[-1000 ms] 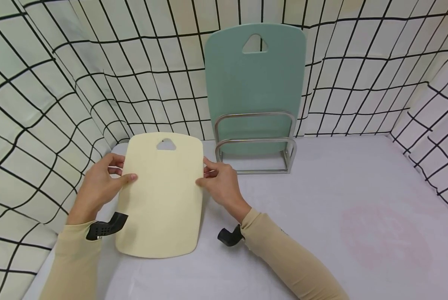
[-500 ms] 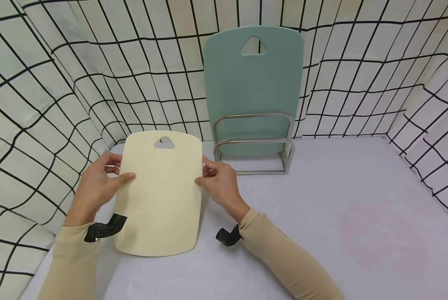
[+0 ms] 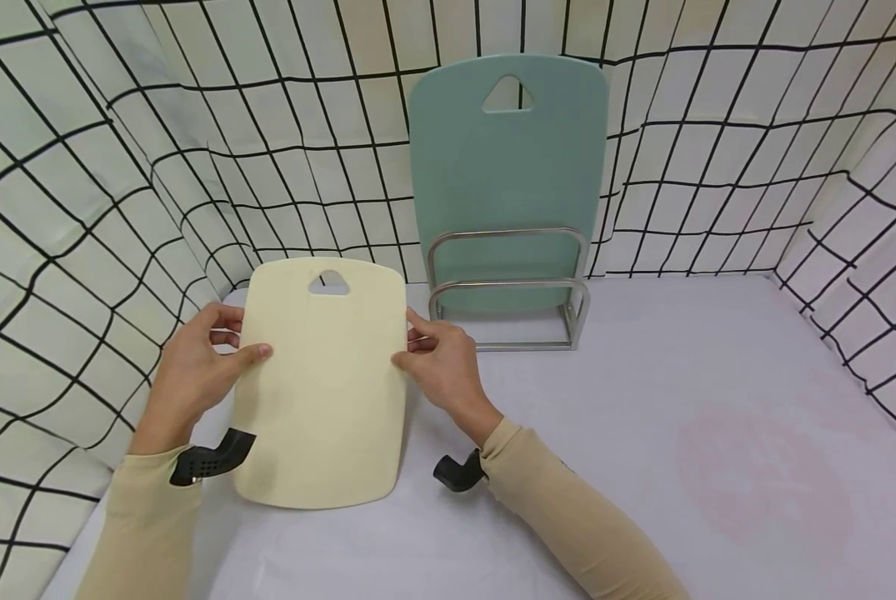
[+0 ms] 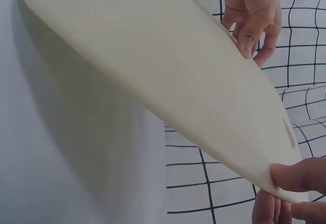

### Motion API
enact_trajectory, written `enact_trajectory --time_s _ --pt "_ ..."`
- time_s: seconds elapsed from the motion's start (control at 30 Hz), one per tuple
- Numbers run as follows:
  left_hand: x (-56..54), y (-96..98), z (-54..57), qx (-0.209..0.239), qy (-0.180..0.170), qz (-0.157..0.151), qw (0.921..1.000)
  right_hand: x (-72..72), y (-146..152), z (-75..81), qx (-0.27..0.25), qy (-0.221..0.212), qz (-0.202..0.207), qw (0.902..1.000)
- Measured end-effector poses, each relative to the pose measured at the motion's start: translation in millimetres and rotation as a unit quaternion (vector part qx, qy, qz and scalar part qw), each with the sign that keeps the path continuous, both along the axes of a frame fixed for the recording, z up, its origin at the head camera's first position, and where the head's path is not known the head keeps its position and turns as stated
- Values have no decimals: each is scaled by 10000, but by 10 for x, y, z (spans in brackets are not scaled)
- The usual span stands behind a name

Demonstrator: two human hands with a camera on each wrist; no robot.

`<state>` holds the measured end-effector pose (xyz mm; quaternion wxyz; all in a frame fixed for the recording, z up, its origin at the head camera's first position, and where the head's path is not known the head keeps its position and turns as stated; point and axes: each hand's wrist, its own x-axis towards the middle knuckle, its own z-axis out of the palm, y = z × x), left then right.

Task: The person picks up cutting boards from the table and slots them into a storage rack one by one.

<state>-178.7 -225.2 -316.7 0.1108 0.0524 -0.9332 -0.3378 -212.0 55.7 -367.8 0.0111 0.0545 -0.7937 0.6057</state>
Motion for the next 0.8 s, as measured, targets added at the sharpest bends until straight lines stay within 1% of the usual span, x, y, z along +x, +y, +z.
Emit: enact_trajectory --time_s 0.13,0.43,0.57,0.8 --pt "5 20 9 -4 57 -7 10000 -2 15 15 -14 13 -57 10000" --pt "18 50 23 -71 337 -9 9994 -4 37 46 -129 116 -86 9998" --pt "21 56 29 31 340 7 9994 -10 40 50 -135 204 -89 9997" --pt "23 71 32 147 379 76 9991 -3 45 73 -190 221 -88 9995"
